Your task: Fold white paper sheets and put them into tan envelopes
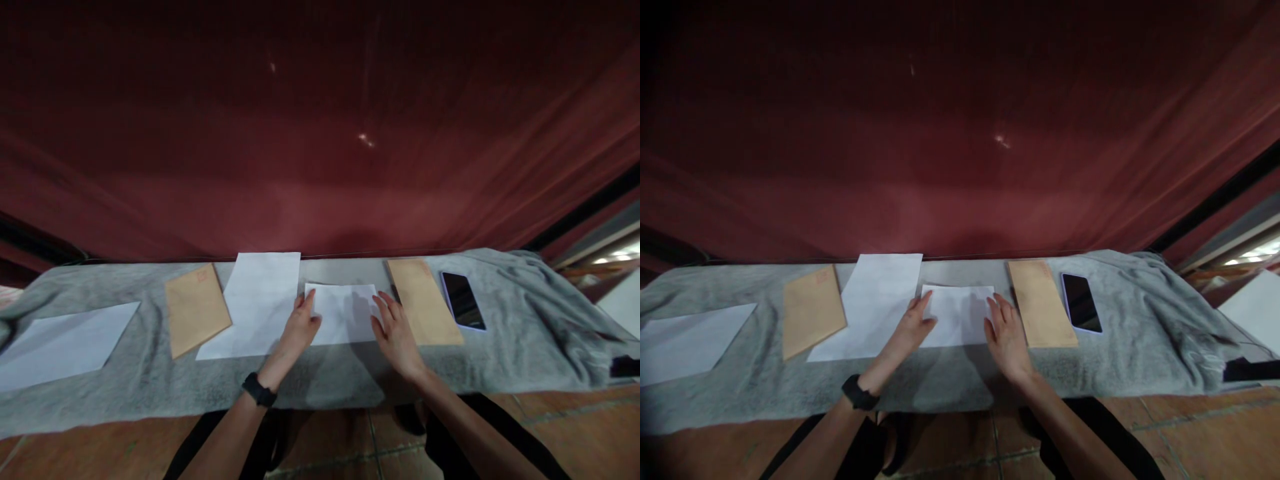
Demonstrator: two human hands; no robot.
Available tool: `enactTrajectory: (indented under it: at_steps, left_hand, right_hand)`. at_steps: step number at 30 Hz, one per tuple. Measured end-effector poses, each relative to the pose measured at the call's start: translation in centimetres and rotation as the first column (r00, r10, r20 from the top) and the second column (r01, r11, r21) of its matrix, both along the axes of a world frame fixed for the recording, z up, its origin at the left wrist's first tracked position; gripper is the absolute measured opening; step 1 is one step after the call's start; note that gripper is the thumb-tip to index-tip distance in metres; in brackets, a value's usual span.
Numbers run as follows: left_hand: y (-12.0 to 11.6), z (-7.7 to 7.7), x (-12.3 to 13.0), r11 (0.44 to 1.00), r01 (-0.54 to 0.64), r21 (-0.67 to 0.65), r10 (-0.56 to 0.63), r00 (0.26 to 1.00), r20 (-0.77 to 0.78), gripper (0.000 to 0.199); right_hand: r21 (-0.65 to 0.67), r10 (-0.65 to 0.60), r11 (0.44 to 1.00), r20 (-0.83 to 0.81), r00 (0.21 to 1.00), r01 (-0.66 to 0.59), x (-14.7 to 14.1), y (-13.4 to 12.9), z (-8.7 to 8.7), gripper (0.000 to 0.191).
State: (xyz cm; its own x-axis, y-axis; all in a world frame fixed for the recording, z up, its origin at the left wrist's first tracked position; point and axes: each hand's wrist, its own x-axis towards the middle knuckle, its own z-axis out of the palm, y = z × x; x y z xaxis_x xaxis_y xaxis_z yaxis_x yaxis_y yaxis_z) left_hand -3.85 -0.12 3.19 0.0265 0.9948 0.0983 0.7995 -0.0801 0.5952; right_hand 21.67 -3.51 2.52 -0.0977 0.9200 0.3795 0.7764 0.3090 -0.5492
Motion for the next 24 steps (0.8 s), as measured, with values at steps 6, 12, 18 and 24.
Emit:
enactTrajectory:
  at_steps: [6,12,18,24]
  left_hand:
    - [-1.3,-0.7,3.8,0.971,0.153,0.183,-0.091,0.947,-0.307,0.052]
    - [-1.5,-2.5,5.2,0.960,0.258,0.108,-0.199,0.901,-0.386,0.057]
    - [-1.2,-2.9,4.3,0.970,0.213,0.119,-0.147,0.899,-0.412,0.058]
    - [-1.0,-3.0,3.8,0.984,0.138,0.112,-0.067,0.872,-0.485,0.059]
  right_hand:
    - [-0.072,0.185,0.982,0.181,0.966,-0.175,-4.3,0.9,-0.2,0.054]
    - [-0.064,0.161,0.987,0.308,0.937,-0.149,-6.1,2.0,-1.9,0.055]
    - [0.014,0.075,0.996,0.390,0.918,-0.087,-6.2,2.4,-3.0,0.055]
    - [0.067,-0.041,0.998,0.446,0.894,0.012,-5.4,2.6,-3.3,0.058]
